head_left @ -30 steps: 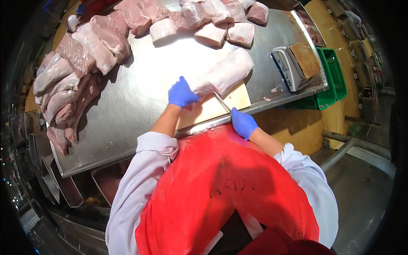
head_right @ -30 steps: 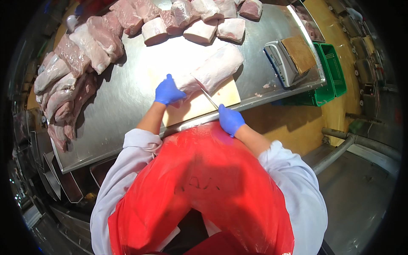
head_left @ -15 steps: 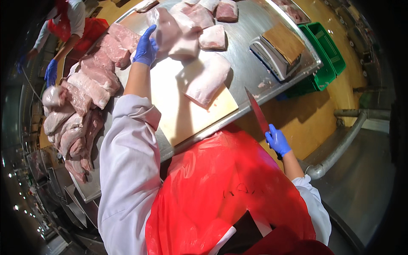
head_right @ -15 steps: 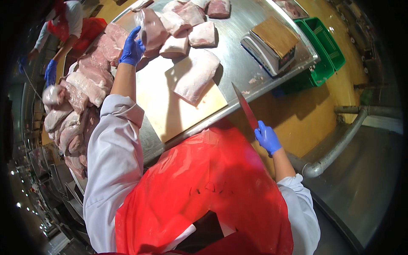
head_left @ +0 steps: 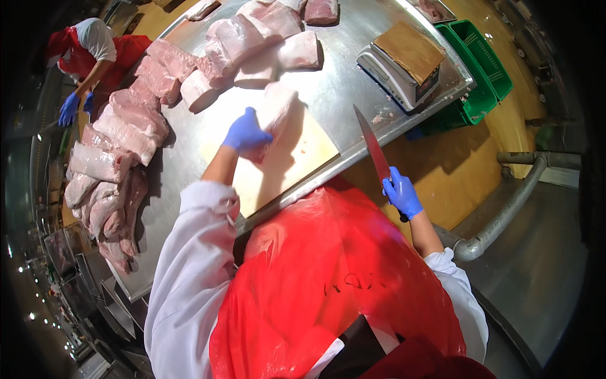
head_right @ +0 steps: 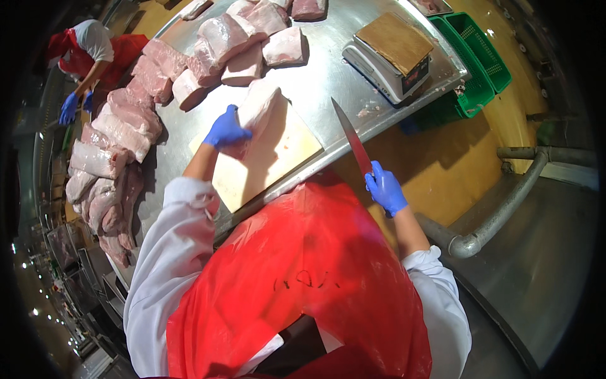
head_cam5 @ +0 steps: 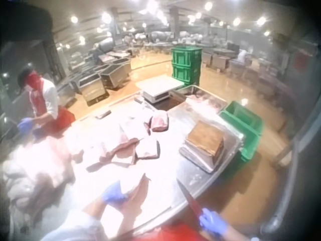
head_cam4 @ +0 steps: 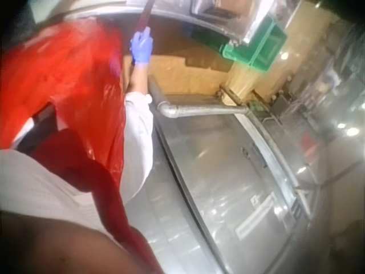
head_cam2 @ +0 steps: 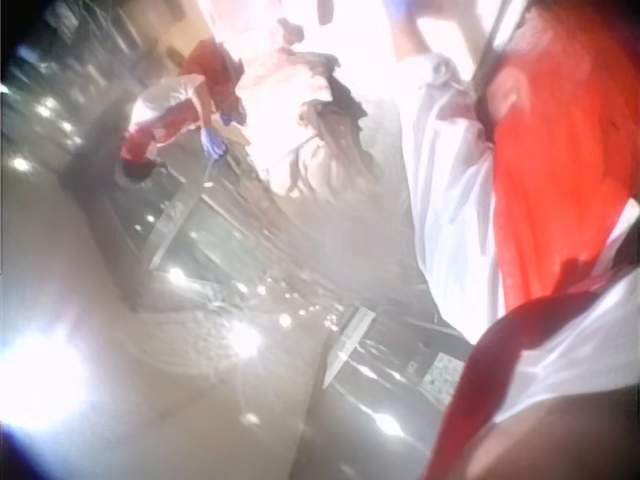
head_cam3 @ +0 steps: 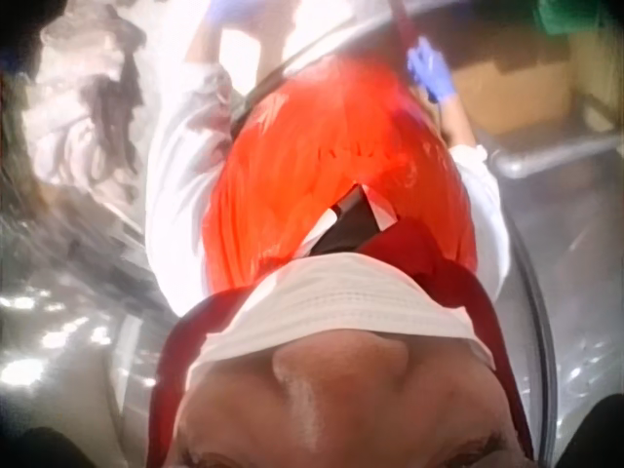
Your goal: The person cuts large pieces of raw meat into smaller portions using a knife on a cutting board. The cut pieces are placed into green crates and on the metal table.
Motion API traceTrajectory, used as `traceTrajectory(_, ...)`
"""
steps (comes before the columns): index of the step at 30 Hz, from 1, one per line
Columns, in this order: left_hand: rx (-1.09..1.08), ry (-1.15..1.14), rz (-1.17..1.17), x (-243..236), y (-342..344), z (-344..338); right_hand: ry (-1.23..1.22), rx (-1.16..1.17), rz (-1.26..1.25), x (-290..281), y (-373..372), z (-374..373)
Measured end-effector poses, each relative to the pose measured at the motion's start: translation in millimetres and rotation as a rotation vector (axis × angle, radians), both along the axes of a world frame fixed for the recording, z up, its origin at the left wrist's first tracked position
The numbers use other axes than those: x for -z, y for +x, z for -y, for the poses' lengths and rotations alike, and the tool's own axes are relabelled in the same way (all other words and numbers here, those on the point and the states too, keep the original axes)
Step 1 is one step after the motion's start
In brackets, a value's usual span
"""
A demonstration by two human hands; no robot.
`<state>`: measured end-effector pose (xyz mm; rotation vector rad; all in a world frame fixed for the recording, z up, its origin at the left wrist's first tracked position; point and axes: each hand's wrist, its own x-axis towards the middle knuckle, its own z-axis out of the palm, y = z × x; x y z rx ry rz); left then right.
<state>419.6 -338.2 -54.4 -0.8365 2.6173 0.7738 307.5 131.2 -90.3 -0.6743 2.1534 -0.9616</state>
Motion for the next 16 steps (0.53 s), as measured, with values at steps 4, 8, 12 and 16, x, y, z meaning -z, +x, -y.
traceTrajectory(4,-0.051,-0.175,0.123,27.0,84.1,-27.7,-0.096,-0.213,-0.324,2.0,3.5,61.4)
traceTrajectory(8,-0.12,-0.268,-0.004,37.7,121.5,-50.8,0.025,-0.488,-0.537,-3.4,31.5,157.2)
traceTrajectory(12,-0.19,-0.317,-0.035,45.4,151.7,-55.2,0.197,-0.639,-0.545,-5.7,39.9,199.8)
traceTrajectory(16,-0.197,-0.34,-0.087,49.2,151.9,-67.4,0.212,-0.725,-0.556,-4.4,31.5,202.0)
